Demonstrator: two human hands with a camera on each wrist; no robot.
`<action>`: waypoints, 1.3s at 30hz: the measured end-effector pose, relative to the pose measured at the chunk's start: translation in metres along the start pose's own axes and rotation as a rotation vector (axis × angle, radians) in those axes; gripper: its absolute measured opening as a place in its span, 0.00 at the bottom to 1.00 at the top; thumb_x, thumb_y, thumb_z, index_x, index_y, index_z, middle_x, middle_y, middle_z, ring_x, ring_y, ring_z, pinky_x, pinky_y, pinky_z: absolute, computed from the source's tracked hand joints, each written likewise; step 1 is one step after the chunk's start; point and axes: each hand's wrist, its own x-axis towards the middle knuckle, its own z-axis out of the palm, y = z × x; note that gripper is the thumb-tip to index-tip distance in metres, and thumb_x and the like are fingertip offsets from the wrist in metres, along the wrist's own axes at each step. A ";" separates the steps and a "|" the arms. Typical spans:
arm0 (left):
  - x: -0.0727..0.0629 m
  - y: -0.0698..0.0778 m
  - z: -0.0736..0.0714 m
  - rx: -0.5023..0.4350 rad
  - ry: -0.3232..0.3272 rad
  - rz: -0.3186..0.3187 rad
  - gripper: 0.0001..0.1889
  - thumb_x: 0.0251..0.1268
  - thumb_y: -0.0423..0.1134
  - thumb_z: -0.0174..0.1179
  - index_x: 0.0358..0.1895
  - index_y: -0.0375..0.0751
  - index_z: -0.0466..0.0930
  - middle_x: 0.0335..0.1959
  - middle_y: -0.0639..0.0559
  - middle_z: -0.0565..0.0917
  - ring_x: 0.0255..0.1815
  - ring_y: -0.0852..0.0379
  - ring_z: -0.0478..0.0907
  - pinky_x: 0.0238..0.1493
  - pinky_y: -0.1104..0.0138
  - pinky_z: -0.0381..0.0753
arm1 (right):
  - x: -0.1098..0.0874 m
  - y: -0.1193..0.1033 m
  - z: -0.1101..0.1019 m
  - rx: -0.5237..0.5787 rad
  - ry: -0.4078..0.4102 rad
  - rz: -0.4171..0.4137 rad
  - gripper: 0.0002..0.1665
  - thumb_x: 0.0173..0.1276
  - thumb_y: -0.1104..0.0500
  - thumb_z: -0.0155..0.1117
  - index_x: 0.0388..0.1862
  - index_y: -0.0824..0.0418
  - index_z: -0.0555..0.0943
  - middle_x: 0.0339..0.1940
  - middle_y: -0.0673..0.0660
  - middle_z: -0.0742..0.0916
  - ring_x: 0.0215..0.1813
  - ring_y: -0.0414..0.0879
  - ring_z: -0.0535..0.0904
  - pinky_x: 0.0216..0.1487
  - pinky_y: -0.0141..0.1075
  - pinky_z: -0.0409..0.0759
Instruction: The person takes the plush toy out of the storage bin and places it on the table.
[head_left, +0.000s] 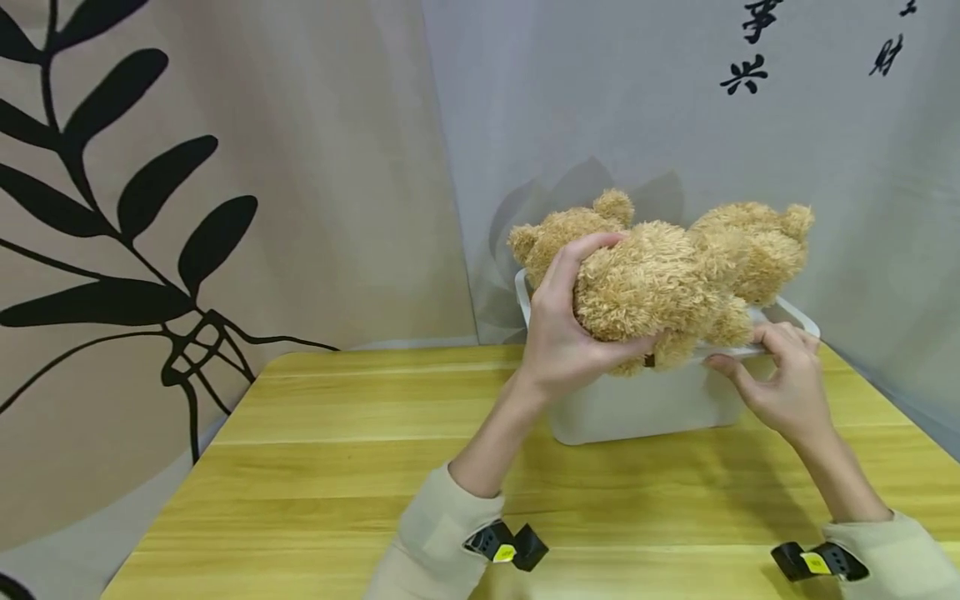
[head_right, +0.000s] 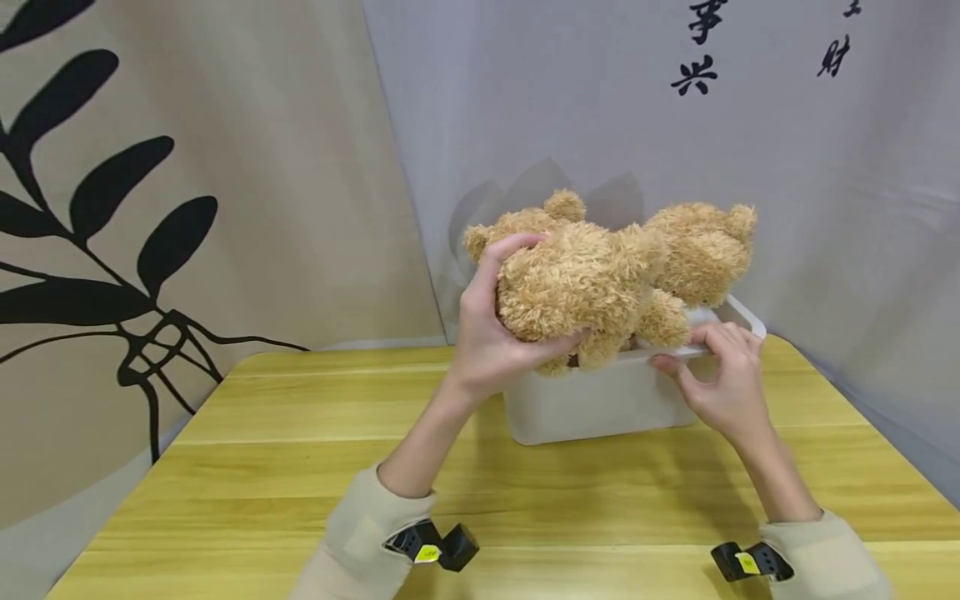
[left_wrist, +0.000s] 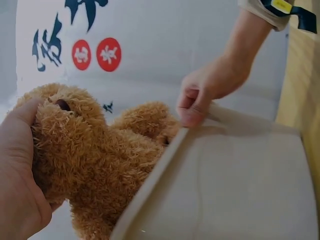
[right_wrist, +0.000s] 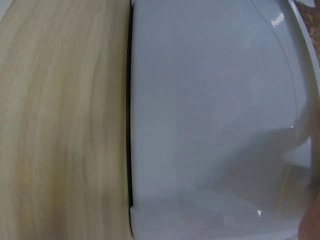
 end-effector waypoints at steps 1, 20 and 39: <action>0.002 0.003 -0.002 -0.001 0.004 0.013 0.45 0.38 0.30 0.81 0.63 0.28 0.67 0.61 0.34 0.76 0.67 0.50 0.71 0.71 0.59 0.68 | 0.000 0.000 -0.001 0.005 -0.006 0.004 0.41 0.57 0.27 0.66 0.28 0.67 0.78 0.28 0.49 0.82 0.42 0.29 0.68 0.58 0.33 0.50; 0.040 0.032 -0.053 -0.073 0.262 0.116 0.44 0.36 0.23 0.76 0.62 0.21 0.61 0.61 0.27 0.71 0.66 0.50 0.71 0.70 0.50 0.68 | 0.001 0.001 -0.002 0.028 -0.021 -0.003 0.26 0.60 0.42 0.77 0.31 0.65 0.84 0.33 0.42 0.85 0.45 0.26 0.71 0.61 0.33 0.53; 0.061 0.054 -0.107 0.086 0.371 0.243 0.41 0.40 0.31 0.75 0.58 0.19 0.61 0.58 0.33 0.74 0.63 0.45 0.73 0.68 0.48 0.69 | 0.000 -0.002 -0.005 -0.028 -0.037 0.047 0.31 0.59 0.36 0.74 0.32 0.64 0.82 0.33 0.38 0.82 0.46 0.25 0.68 0.61 0.34 0.50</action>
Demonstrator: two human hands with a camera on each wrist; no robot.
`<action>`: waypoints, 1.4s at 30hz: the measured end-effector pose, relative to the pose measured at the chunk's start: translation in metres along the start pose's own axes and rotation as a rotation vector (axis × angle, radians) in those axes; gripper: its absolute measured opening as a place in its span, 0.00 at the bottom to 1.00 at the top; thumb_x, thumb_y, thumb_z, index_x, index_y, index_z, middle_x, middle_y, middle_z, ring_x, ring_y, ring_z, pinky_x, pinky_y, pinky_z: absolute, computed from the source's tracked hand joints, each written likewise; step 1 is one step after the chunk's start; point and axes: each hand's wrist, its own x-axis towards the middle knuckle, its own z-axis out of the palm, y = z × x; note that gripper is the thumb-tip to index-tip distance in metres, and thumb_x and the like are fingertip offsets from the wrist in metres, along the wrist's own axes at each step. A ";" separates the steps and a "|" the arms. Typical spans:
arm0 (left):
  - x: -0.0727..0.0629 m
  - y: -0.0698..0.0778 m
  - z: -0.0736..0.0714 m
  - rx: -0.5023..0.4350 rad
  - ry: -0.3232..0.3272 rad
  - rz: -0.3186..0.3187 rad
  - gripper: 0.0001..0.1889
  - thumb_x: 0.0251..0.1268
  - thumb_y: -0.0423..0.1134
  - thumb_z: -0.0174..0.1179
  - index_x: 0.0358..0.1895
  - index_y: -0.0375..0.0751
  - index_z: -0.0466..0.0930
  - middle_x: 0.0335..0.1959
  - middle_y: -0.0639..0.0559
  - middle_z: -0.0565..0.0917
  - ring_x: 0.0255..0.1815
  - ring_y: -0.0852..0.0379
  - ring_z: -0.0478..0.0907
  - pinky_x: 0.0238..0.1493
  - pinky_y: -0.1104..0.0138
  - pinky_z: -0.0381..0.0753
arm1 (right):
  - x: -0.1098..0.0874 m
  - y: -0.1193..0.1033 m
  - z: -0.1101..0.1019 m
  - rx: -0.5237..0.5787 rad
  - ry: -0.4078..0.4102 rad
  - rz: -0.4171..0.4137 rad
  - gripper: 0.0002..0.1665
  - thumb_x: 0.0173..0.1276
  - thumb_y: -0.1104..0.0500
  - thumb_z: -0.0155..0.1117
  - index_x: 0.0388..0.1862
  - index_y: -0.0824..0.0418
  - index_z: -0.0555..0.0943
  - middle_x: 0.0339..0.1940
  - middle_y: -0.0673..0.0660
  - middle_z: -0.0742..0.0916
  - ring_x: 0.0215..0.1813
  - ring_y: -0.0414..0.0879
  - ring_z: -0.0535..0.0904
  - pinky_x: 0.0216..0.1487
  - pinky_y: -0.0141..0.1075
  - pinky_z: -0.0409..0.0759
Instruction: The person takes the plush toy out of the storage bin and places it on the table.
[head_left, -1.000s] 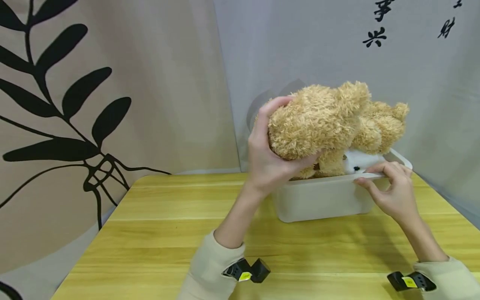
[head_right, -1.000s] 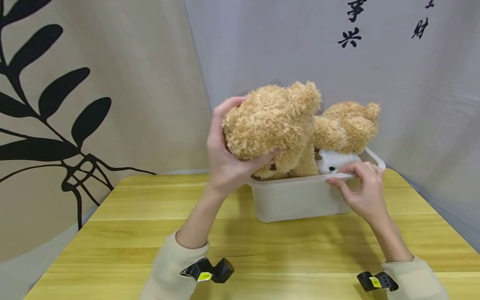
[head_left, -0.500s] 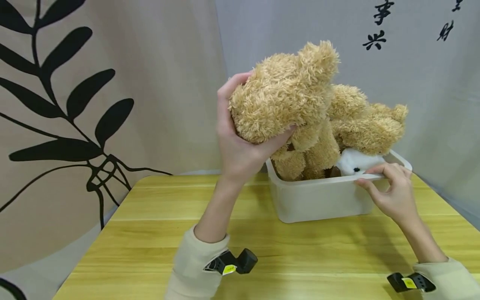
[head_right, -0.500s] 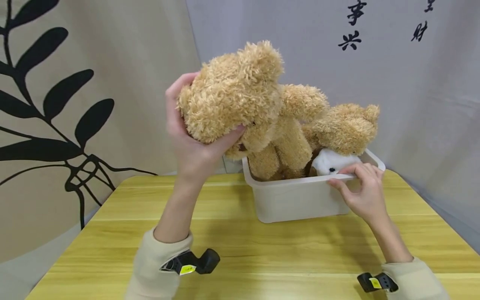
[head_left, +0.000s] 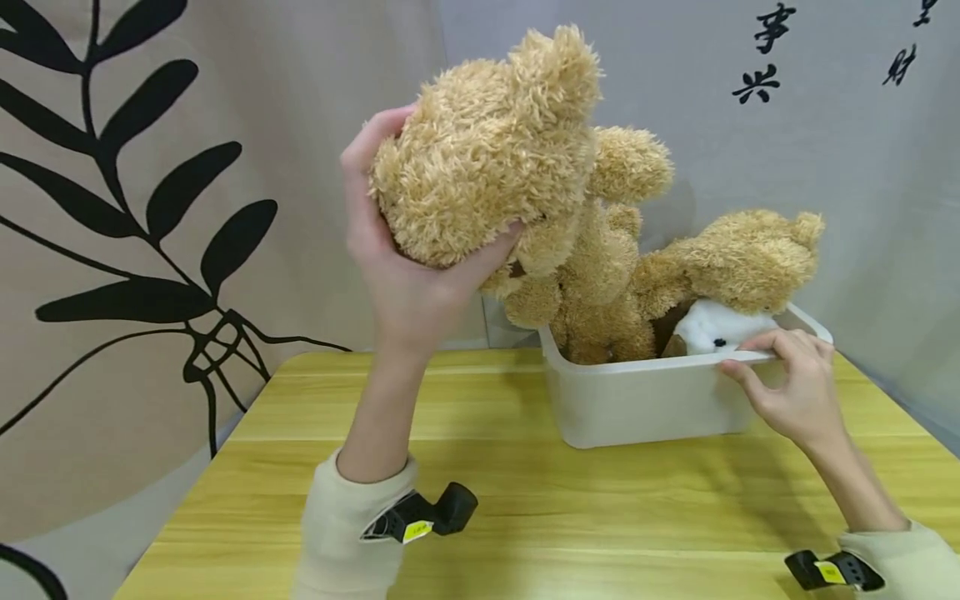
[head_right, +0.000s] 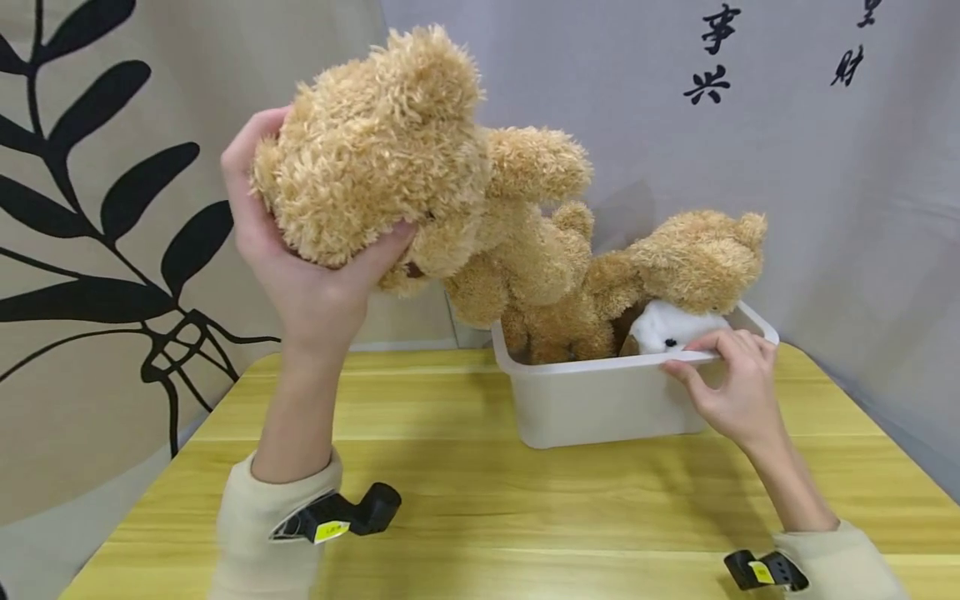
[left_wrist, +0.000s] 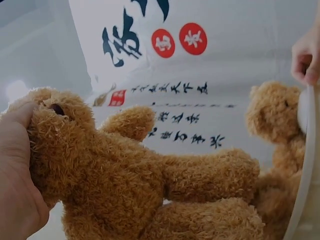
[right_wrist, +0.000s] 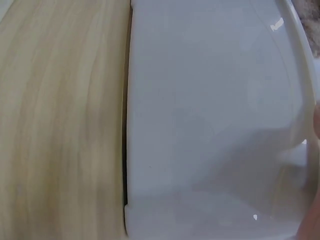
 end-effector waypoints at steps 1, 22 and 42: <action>0.000 -0.001 -0.002 0.004 0.012 -0.020 0.41 0.39 0.32 0.75 0.58 0.19 0.62 0.58 0.35 0.75 0.62 0.45 0.73 0.68 0.48 0.69 | 0.000 -0.001 -0.001 -0.003 -0.006 0.009 0.29 0.59 0.39 0.76 0.32 0.64 0.82 0.34 0.35 0.81 0.46 0.25 0.68 0.61 0.34 0.50; -0.010 -0.026 -0.067 0.036 0.039 -0.278 0.38 0.36 0.31 0.77 0.58 0.31 0.73 0.56 0.44 0.79 0.59 0.42 0.73 0.66 0.51 0.70 | 0.003 -0.003 -0.004 -0.052 -0.040 0.030 0.23 0.57 0.48 0.80 0.33 0.65 0.82 0.34 0.34 0.80 0.46 0.24 0.67 0.61 0.32 0.50; -0.059 -0.074 -0.108 0.130 -0.235 -0.849 0.36 0.47 0.28 0.78 0.62 0.46 0.74 0.62 0.47 0.76 0.59 0.47 0.76 0.56 0.55 0.81 | 0.000 -0.003 -0.002 -0.042 -0.023 -0.018 0.32 0.62 0.36 0.72 0.33 0.65 0.81 0.32 0.53 0.84 0.47 0.24 0.66 0.60 0.33 0.51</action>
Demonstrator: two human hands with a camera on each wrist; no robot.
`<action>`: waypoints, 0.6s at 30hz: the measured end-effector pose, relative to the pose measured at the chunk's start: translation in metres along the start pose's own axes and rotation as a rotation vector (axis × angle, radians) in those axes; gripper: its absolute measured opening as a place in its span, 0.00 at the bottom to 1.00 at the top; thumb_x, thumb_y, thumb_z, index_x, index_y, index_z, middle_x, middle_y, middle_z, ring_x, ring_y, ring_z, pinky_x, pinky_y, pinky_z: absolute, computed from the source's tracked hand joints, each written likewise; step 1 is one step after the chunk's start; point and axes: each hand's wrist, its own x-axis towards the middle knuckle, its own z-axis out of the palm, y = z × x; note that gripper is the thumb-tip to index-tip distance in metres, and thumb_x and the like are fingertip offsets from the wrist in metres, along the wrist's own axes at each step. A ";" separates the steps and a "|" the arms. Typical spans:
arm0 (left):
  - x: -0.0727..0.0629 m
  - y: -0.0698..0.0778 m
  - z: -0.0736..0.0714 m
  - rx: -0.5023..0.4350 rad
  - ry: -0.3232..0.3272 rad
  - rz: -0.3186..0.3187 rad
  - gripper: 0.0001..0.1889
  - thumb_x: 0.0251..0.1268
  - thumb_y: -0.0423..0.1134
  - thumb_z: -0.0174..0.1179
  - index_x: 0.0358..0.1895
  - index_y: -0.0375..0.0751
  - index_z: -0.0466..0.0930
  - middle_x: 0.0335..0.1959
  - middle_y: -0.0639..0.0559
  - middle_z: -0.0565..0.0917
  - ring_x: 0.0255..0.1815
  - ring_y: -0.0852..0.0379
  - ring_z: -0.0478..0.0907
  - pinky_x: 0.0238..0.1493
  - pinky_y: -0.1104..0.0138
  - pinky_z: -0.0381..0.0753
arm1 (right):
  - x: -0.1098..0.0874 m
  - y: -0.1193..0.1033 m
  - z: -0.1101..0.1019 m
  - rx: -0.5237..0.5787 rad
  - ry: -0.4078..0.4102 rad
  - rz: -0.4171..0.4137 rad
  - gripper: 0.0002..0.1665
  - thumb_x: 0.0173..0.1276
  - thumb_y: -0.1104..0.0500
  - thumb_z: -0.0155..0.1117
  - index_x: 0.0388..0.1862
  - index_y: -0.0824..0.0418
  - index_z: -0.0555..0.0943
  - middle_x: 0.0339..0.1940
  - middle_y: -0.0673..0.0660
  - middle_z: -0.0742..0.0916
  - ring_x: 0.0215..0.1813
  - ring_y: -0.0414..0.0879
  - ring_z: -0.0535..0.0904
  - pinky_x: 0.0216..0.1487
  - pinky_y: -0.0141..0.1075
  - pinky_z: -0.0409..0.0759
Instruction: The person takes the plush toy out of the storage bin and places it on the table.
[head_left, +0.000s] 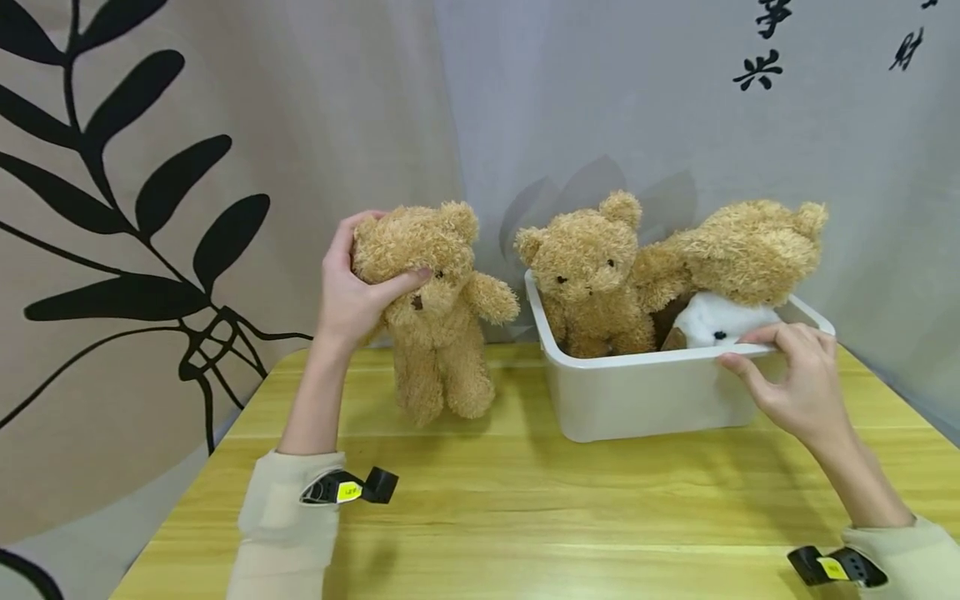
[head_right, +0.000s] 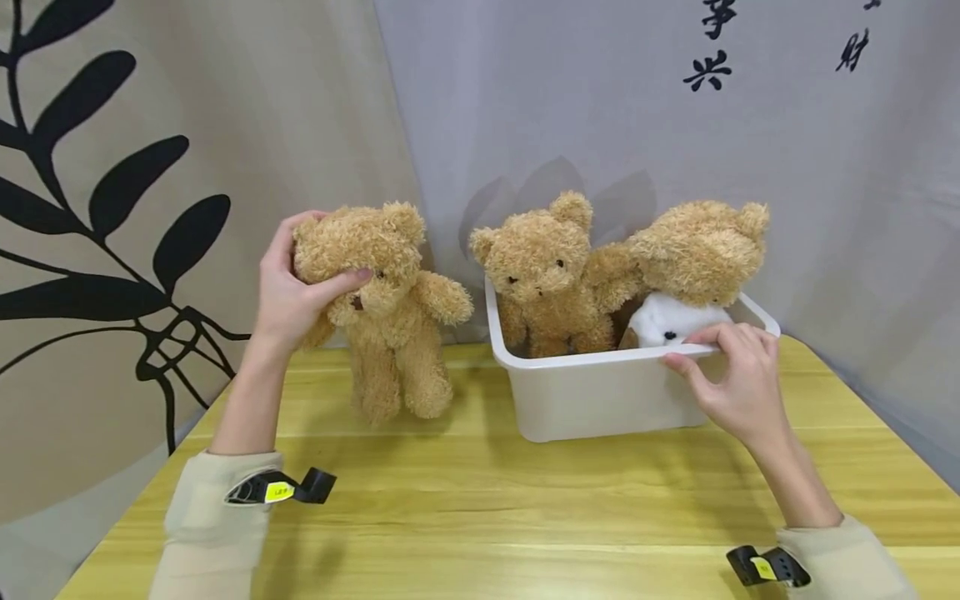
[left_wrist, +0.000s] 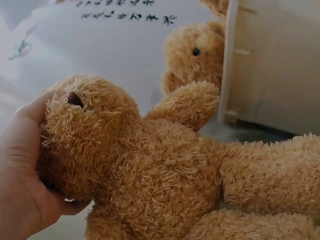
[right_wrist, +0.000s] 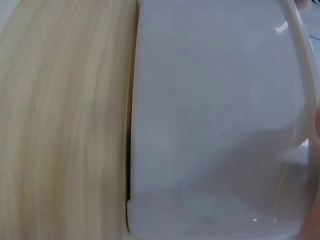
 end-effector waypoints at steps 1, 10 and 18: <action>0.000 -0.003 -0.001 0.007 -0.010 -0.019 0.36 0.47 0.28 0.78 0.63 0.47 0.74 0.62 0.47 0.76 0.58 0.47 0.76 0.56 0.56 0.81 | 0.000 0.000 0.000 0.002 0.000 0.000 0.31 0.62 0.36 0.72 0.33 0.64 0.81 0.31 0.53 0.84 0.47 0.24 0.67 0.60 0.33 0.51; -0.002 -0.032 0.002 0.095 -0.134 -0.161 0.40 0.46 0.30 0.79 0.65 0.44 0.70 0.60 0.45 0.75 0.58 0.46 0.76 0.58 0.51 0.80 | 0.000 0.001 0.002 0.010 0.004 -0.005 0.40 0.61 0.29 0.67 0.34 0.68 0.81 0.32 0.58 0.84 0.48 0.24 0.67 0.61 0.32 0.50; -0.004 -0.061 0.005 0.176 -0.253 -0.277 0.44 0.46 0.32 0.80 0.68 0.48 0.65 0.64 0.40 0.73 0.60 0.40 0.75 0.56 0.48 0.80 | 0.002 0.000 0.002 0.005 0.005 -0.018 0.44 0.61 0.26 0.63 0.35 0.70 0.81 0.32 0.62 0.84 0.48 0.24 0.66 0.61 0.32 0.50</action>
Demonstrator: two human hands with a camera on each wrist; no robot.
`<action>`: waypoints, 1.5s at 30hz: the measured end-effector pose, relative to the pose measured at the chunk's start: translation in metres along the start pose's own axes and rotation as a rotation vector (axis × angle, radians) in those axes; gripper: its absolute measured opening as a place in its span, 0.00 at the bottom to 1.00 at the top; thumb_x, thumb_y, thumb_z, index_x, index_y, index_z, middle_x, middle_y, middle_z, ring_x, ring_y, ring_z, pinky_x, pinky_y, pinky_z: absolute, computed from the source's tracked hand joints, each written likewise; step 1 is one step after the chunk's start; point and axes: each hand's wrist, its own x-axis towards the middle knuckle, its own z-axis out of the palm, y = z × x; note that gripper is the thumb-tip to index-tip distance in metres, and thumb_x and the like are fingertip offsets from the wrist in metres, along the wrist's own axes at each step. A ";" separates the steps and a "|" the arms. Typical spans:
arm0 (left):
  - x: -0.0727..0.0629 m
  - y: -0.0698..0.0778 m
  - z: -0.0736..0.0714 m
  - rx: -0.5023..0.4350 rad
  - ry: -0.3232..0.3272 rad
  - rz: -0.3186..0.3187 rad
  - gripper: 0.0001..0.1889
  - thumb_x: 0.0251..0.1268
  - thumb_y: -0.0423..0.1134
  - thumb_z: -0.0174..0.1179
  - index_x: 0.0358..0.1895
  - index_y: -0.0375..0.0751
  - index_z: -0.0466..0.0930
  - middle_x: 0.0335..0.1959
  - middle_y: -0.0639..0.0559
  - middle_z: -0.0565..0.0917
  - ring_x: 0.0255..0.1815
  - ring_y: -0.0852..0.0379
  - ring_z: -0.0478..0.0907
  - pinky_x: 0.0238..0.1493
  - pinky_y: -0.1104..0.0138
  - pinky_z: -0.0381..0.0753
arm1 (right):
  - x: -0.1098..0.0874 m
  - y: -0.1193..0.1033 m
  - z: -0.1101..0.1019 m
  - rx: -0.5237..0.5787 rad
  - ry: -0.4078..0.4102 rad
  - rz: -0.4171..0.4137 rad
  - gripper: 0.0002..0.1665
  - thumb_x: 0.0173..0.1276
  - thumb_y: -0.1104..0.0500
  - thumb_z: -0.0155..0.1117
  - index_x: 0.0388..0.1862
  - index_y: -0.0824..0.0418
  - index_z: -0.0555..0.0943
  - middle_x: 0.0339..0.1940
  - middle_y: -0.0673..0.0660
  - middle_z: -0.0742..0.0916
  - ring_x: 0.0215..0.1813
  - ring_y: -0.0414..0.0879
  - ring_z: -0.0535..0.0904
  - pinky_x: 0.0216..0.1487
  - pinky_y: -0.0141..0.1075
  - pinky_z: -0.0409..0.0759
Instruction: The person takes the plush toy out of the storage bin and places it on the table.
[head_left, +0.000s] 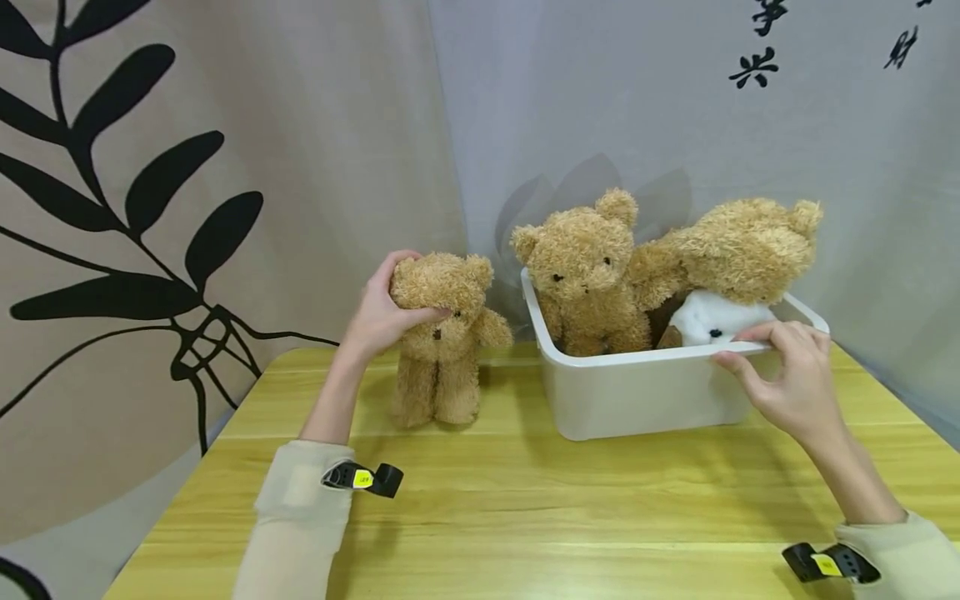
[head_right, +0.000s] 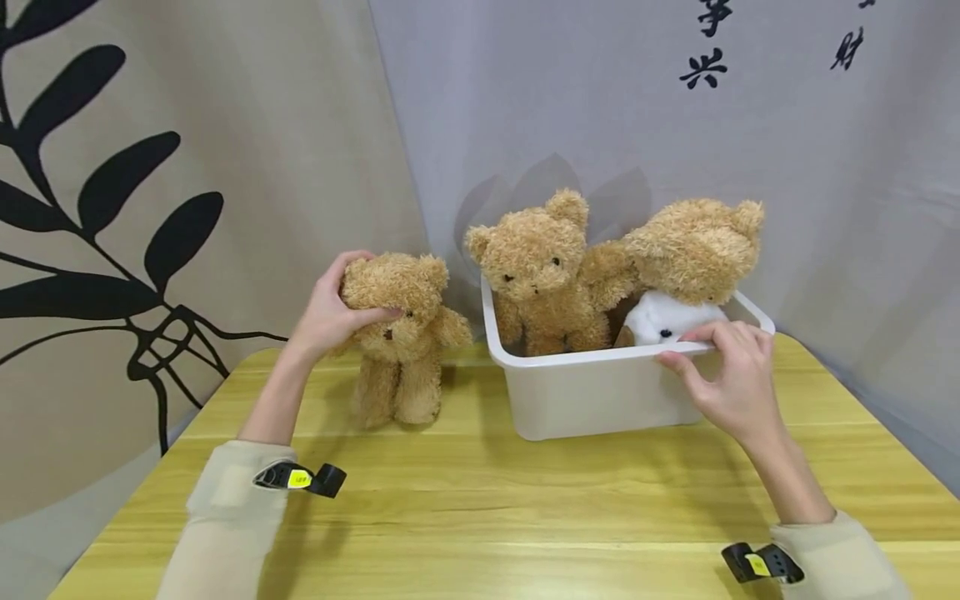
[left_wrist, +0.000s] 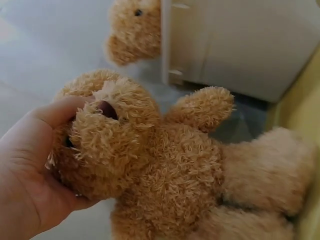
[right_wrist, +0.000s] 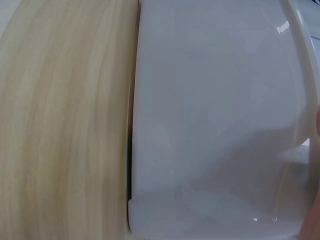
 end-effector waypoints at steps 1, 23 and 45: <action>0.002 -0.005 0.001 0.029 -0.010 -0.012 0.44 0.46 0.33 0.80 0.69 0.49 0.65 0.65 0.41 0.72 0.61 0.40 0.74 0.58 0.46 0.79 | 0.000 0.000 0.000 -0.001 0.001 -0.001 0.44 0.61 0.26 0.62 0.35 0.69 0.81 0.32 0.62 0.84 0.48 0.24 0.66 0.62 0.32 0.51; 0.023 -0.039 0.007 -0.070 -0.047 -0.214 0.46 0.66 0.38 0.69 0.80 0.54 0.47 0.78 0.42 0.56 0.77 0.40 0.55 0.76 0.42 0.51 | -0.001 0.000 -0.001 -0.019 -0.022 0.005 0.37 0.64 0.31 0.65 0.35 0.67 0.80 0.33 0.61 0.83 0.48 0.26 0.66 0.64 0.38 0.52; 0.017 -0.022 0.015 -0.019 0.231 -0.275 0.46 0.69 0.45 0.65 0.82 0.48 0.45 0.81 0.43 0.50 0.79 0.41 0.49 0.75 0.45 0.56 | -0.001 -0.001 -0.001 -0.024 -0.020 -0.003 0.40 0.64 0.29 0.62 0.36 0.68 0.80 0.33 0.63 0.84 0.48 0.28 0.66 0.62 0.38 0.52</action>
